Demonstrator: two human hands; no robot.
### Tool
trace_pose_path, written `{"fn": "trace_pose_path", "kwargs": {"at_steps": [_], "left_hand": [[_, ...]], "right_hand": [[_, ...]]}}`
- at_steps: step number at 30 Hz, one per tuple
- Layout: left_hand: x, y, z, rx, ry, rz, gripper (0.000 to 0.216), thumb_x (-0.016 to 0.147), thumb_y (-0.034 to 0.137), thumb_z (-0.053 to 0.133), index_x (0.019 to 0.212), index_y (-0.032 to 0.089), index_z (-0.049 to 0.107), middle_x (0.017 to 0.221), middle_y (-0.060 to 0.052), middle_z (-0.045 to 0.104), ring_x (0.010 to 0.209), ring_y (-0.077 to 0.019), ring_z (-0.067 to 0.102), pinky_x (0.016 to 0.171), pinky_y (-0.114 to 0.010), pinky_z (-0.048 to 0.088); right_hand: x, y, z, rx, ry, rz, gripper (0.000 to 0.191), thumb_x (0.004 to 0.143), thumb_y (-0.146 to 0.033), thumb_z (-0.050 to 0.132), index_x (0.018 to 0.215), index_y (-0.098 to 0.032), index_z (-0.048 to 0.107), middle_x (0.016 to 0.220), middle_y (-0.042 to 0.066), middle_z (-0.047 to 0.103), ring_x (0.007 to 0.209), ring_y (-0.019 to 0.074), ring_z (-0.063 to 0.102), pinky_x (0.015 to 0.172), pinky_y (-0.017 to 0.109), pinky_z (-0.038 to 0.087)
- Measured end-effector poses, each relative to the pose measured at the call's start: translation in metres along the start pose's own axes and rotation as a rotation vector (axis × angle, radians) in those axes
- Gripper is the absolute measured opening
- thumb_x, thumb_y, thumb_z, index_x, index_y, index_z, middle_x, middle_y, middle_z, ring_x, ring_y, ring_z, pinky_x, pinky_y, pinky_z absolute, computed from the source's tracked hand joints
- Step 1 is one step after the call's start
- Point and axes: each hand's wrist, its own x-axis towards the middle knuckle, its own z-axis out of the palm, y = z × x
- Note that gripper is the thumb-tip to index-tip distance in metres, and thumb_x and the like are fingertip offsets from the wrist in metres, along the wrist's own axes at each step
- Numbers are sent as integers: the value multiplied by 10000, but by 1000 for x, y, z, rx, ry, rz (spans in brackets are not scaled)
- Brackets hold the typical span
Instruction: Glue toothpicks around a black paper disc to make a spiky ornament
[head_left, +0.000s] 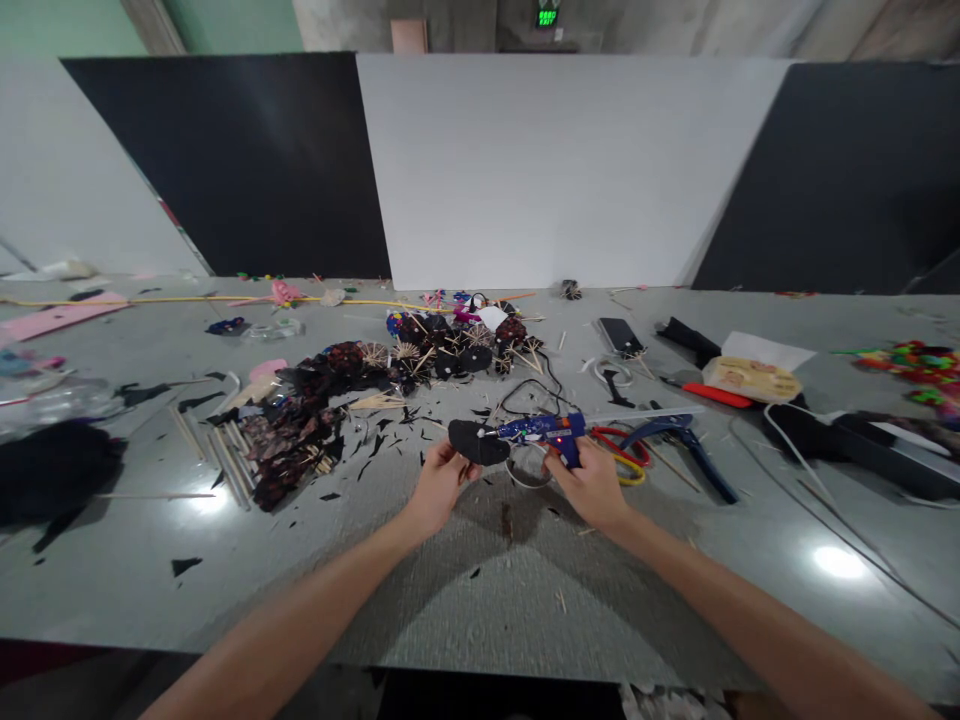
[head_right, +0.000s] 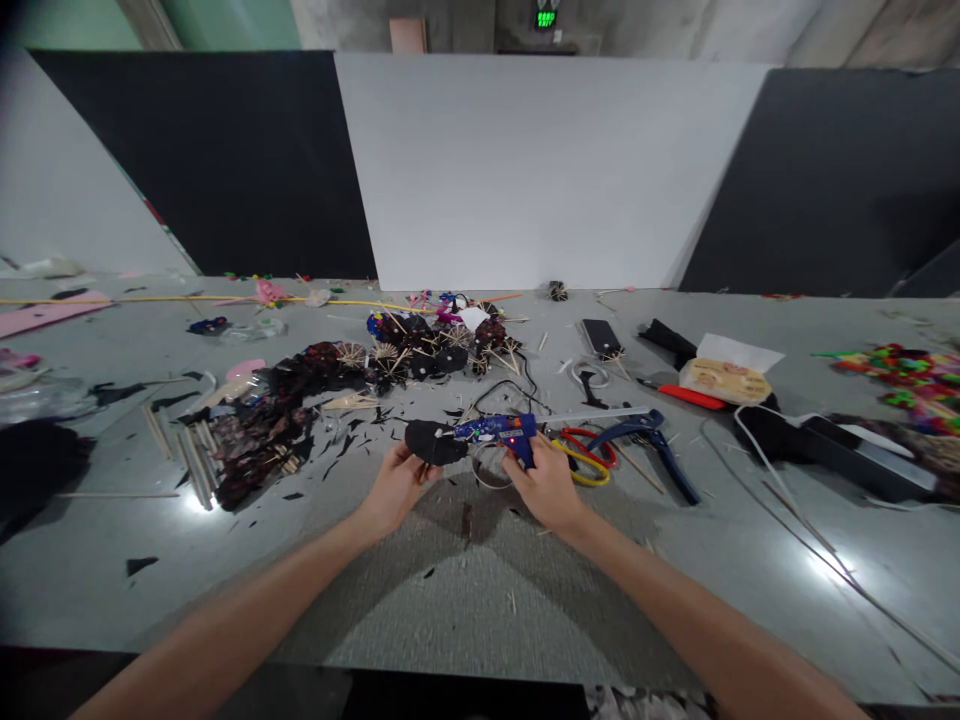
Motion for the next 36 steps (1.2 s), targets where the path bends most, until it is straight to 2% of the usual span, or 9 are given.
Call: {"fn": "trace_pose_path", "kwargs": {"at_steps": [9,16,25,31,36], "left_hand": [[-1,-1,-1,32,1,-2,441,728,480,832,653,186,512,555,54,474,531,-78,411,559,-232,304],[-1,0,1,29,-11,13,457,729,519,826,656,188,519,552,54,478,533,-82,413,566,-236,313],[-1,-1,-1,51,-9,7,429,754,474,803,624,189,510,549,50,458,531,-81,378,552,-237,299],[-1,-1,0,29,3,17,423,718,428,826,611,191,493,541,54,447,534,-80,383,549,-223,315],[1,-3,-1,100,38,59,365,713,383,787,595,186,503,532,55,456,535,-81,385,542,-211,329]], "right_hand": [[1,0,0,-9,11,-9,286,843,-316,601,623,-258,427,603,-8,540,565,172,517,606,288,433],[0,-1,-1,-6,-2,-15,241,849,-289,591,642,-248,475,628,-4,560,578,173,533,617,283,433],[1,-2,-1,3,-7,4,270,845,-308,589,630,-258,434,618,-1,556,582,176,538,620,282,446],[1,-2,-1,-8,-10,19,235,833,-316,587,644,-258,459,634,9,580,599,186,552,633,292,457],[2,-3,-1,12,-34,81,200,825,-320,581,652,-247,513,649,15,611,605,184,565,626,287,452]]}}
